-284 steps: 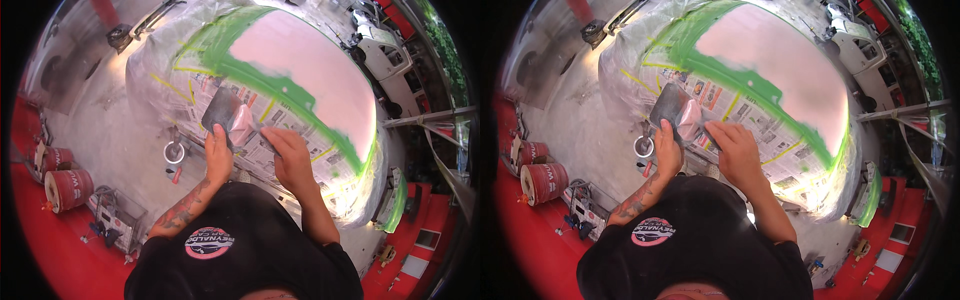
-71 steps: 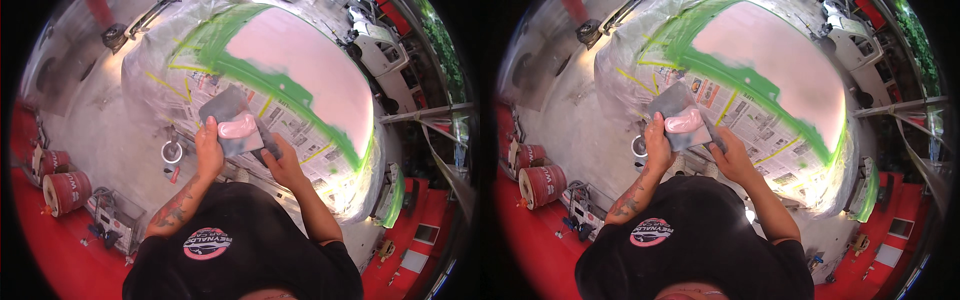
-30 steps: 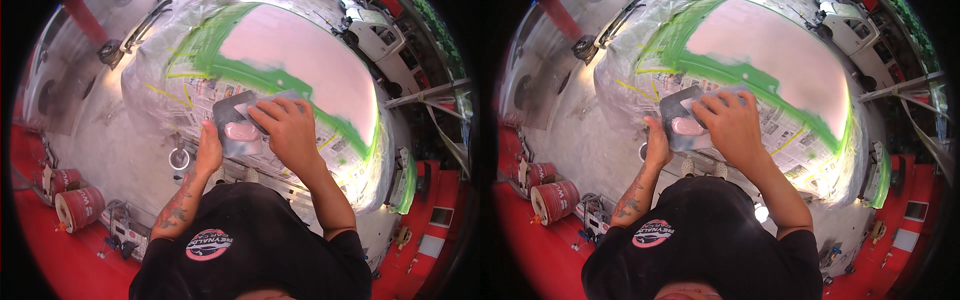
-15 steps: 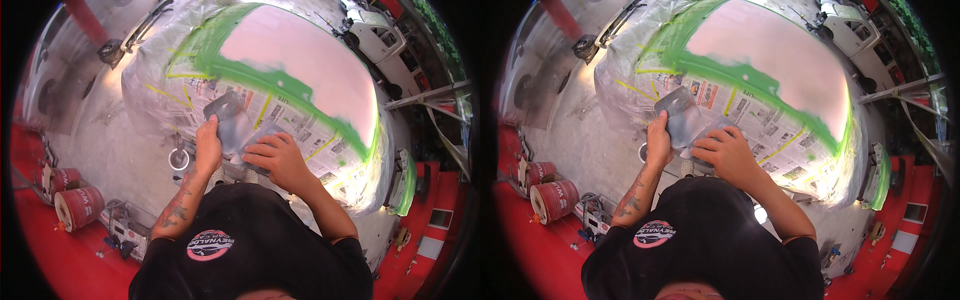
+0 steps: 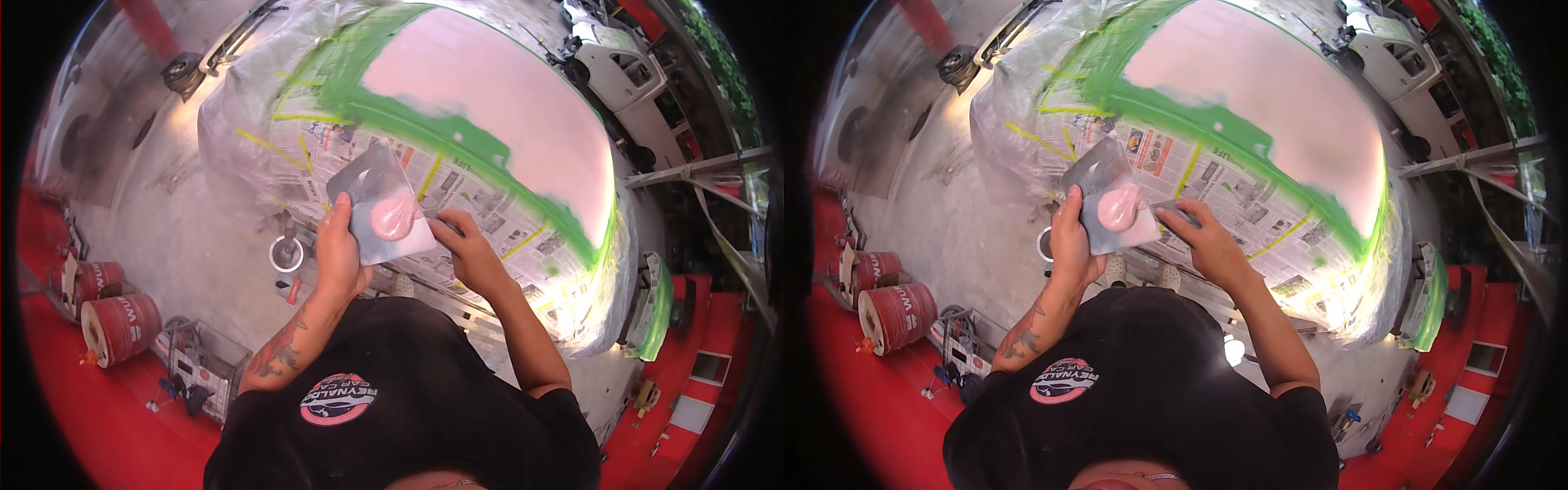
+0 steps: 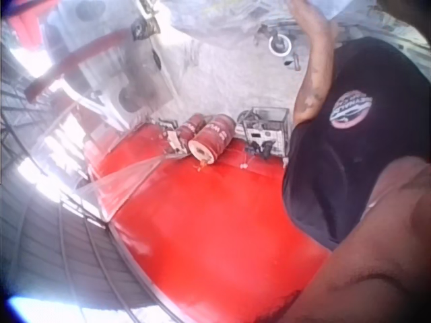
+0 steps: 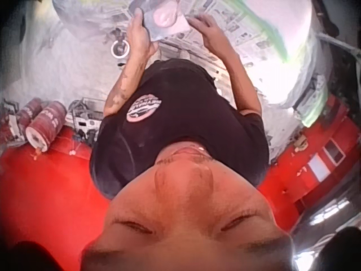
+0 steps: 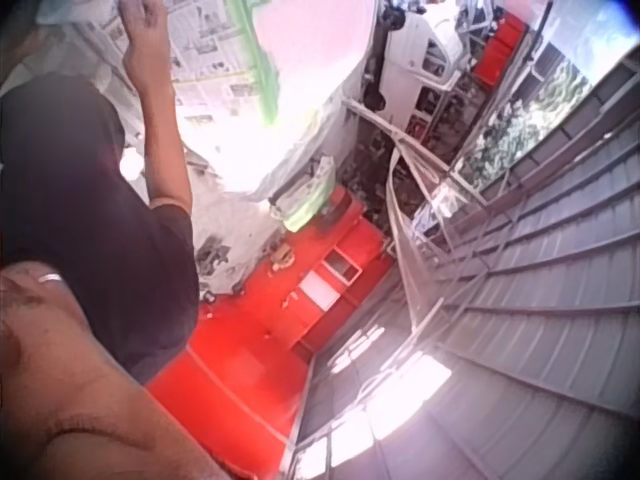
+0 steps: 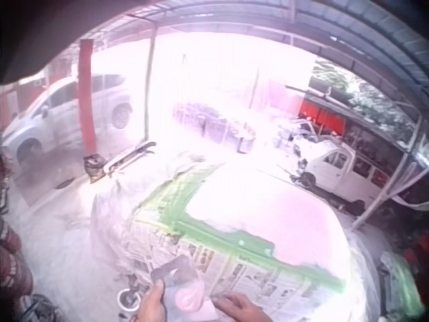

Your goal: Mixing car body filler with hardener and applying it to a car panel with a spatula.

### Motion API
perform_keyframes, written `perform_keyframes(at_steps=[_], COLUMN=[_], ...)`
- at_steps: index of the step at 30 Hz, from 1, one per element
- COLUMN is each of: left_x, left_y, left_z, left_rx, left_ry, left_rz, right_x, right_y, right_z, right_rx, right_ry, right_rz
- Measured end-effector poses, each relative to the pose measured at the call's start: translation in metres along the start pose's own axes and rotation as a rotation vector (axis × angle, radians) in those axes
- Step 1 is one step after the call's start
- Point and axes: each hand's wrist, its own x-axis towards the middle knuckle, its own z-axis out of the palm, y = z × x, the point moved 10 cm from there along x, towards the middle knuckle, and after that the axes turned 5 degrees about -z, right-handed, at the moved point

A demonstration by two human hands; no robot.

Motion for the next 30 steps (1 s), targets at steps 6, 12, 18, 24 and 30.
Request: perform_keyframes(at_steps=[6,12,18,24,30], left_x=[0.005,-0.002,-0.016,0.005,0.021], left_y=[0.015,0.029,0.032,0.044,0.023], left_z=[-0.019,-0.005,0.014,-0.028,-0.046], left_rx=[0.196,0.834,0.915,0.876,-0.072], left_ry=[0.09,0.021,0.004,0.171,0.18], left_rz=[0.223,0.279,0.436,0.34,0.044], right_x=[-0.021,0.022,0.049,0.014,-0.002], right_y=[0.008,-0.016,-0.065,-0.077,-0.105], right_z=[0.0,-0.049,-0.034,0.015,-0.039], right_rx=[0.671,-0.231,-0.445,-0.216,-0.014], right_ry=[0.19,0.092,0.023,-0.177,0.136], right_rz=[0.316,0.075,-0.295,-0.308,-0.396])
